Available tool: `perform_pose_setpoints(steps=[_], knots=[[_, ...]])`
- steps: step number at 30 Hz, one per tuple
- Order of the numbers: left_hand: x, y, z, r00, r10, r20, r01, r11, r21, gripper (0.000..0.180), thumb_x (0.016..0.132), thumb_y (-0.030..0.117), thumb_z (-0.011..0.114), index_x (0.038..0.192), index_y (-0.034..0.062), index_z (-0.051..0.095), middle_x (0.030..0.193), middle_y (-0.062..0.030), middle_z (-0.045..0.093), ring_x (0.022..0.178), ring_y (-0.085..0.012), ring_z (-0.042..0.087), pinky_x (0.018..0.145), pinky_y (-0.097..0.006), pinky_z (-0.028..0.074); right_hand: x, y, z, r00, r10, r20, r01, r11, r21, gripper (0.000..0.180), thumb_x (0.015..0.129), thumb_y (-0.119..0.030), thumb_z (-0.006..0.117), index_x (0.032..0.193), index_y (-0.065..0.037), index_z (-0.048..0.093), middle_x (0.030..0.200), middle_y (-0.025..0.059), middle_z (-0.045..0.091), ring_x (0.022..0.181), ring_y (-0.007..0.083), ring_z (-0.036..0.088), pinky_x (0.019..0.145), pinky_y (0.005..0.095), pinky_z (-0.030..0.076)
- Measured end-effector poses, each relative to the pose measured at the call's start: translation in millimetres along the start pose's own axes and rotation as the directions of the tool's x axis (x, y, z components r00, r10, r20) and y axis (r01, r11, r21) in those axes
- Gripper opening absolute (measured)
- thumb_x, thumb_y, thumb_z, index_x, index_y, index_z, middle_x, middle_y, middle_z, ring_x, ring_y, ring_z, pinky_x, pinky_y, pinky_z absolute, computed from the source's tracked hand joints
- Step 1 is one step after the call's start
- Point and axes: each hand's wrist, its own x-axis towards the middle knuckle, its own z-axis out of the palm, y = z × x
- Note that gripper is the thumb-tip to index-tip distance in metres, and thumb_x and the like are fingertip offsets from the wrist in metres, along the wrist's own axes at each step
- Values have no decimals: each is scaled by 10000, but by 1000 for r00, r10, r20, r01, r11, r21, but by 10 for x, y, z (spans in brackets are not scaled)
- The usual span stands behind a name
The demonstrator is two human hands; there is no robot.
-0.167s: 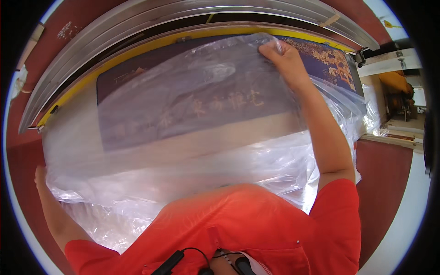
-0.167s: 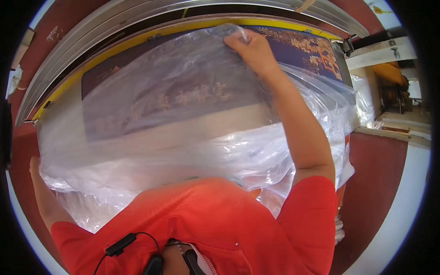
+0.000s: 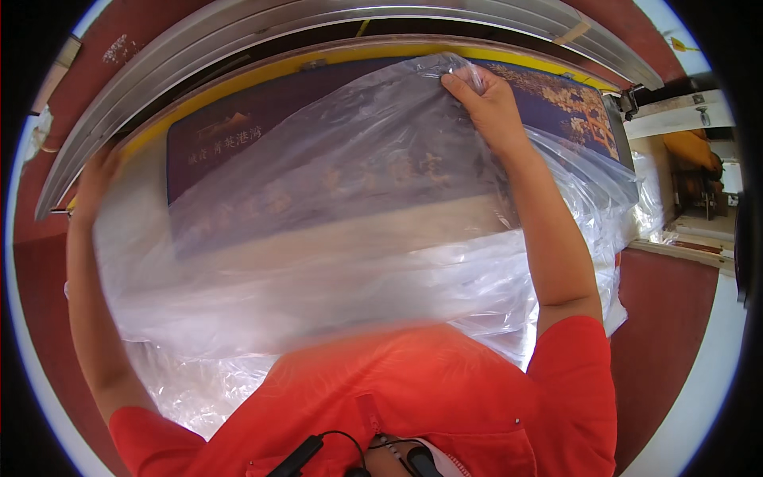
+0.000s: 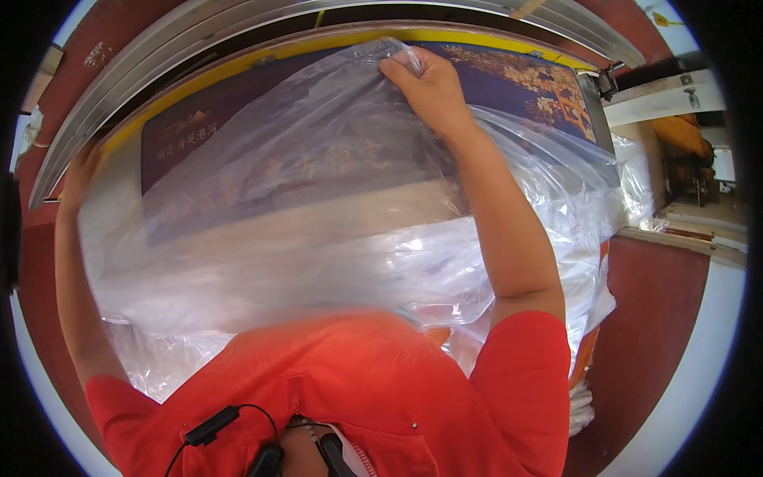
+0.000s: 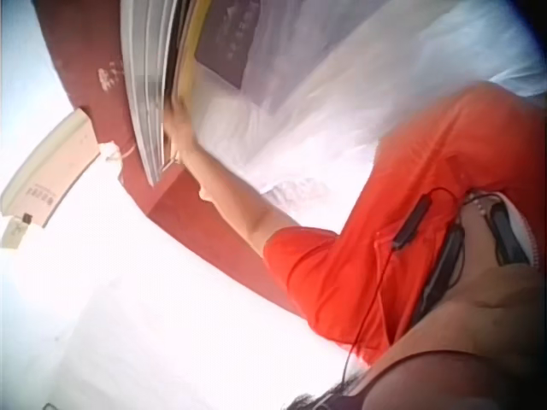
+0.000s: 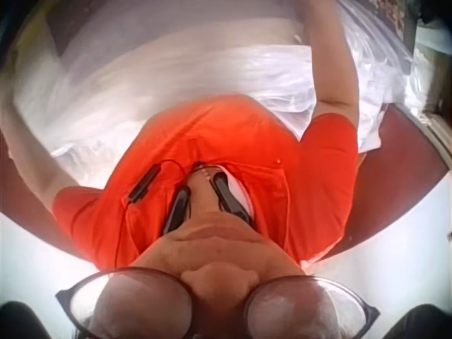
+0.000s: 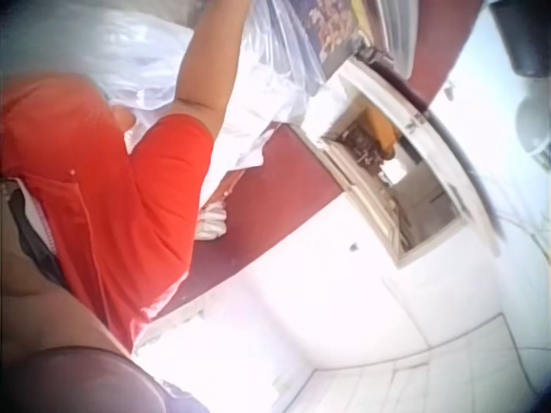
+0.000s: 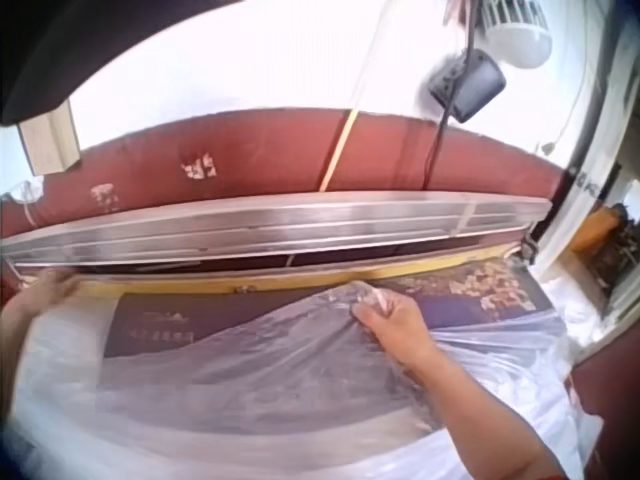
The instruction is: The person wraps a large rectangular object with a clear plastic sheet. They repeatedly pull the plastic over the object, smooth it down, and adjust the edges to ensure full coverage.
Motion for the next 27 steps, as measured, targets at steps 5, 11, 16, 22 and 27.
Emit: perform_pose_setpoints(steps=[5, 11, 16, 22, 27], knots=[[760, 3338, 660, 927, 367, 81, -236, 734, -637, 399, 741, 397, 530, 848, 14, 565, 772, -46, 536, 751, -90, 486, 656, -231, 398, -21, -11, -10, 993, -106, -55, 108, 994, 26, 211, 708, -231, 590, 760, -27, 563, 624, -13, 516, 579, 60, 442, 540, 215, 373], [479, 3547, 1069, 973, 131, -188, -227, 445, -866, 214, 722, 247, 569, 729, 33, 560, 629, -11, 514, 604, -79, 456, 562, -233, 384, -154, -20, -43, 990, -97, 102, 115, 977, -181, 193, 696, -239, 603, 701, -55, 544, 608, 14, 520, 592, 65, 467, 535, 219, 385], [-560, 1178, 563, 985, -137, 107, 168, 590, -790, 111, 772, 158, 522, 766, 47, 525, 715, 32, 453, 668, -47, 395, 600, -187, 331, -844, -449, 333, 841, -200, 503, 382, 877, -291, 177, 723, -266, 562, 730, -92, 529, 582, 50, 518, 539, 122, 488, 487, 272, 379], [-3167, -1732, -214, 654, -738, 166, 756, 634, -160, 343, 823, 250, 412, 1078, 22, 428, 1052, -68, 467, 1011, -152, 407, 867, -256, 287, -1642, -890, 381, 711, -92, 697, 410, 859, -305, 126, 693, -204, 517, 780, -113, 526, 583, 92, 511, 562, 250, 510, 501, 368, 382], [-4134, -2961, -130, 393, -918, -53, 870, 353, 345, 391, 826, 231, 383, 1165, 48, 318, 1136, -63, 406, 1032, -162, 407, 868, -262, 297, -1673, -706, -847, 627, 262, 734, 82, 914, -397, 173, 646, -113, 528, 802, -38, 531, 714, 84, 528, 678, 159, 497, 581, 279, 402]])
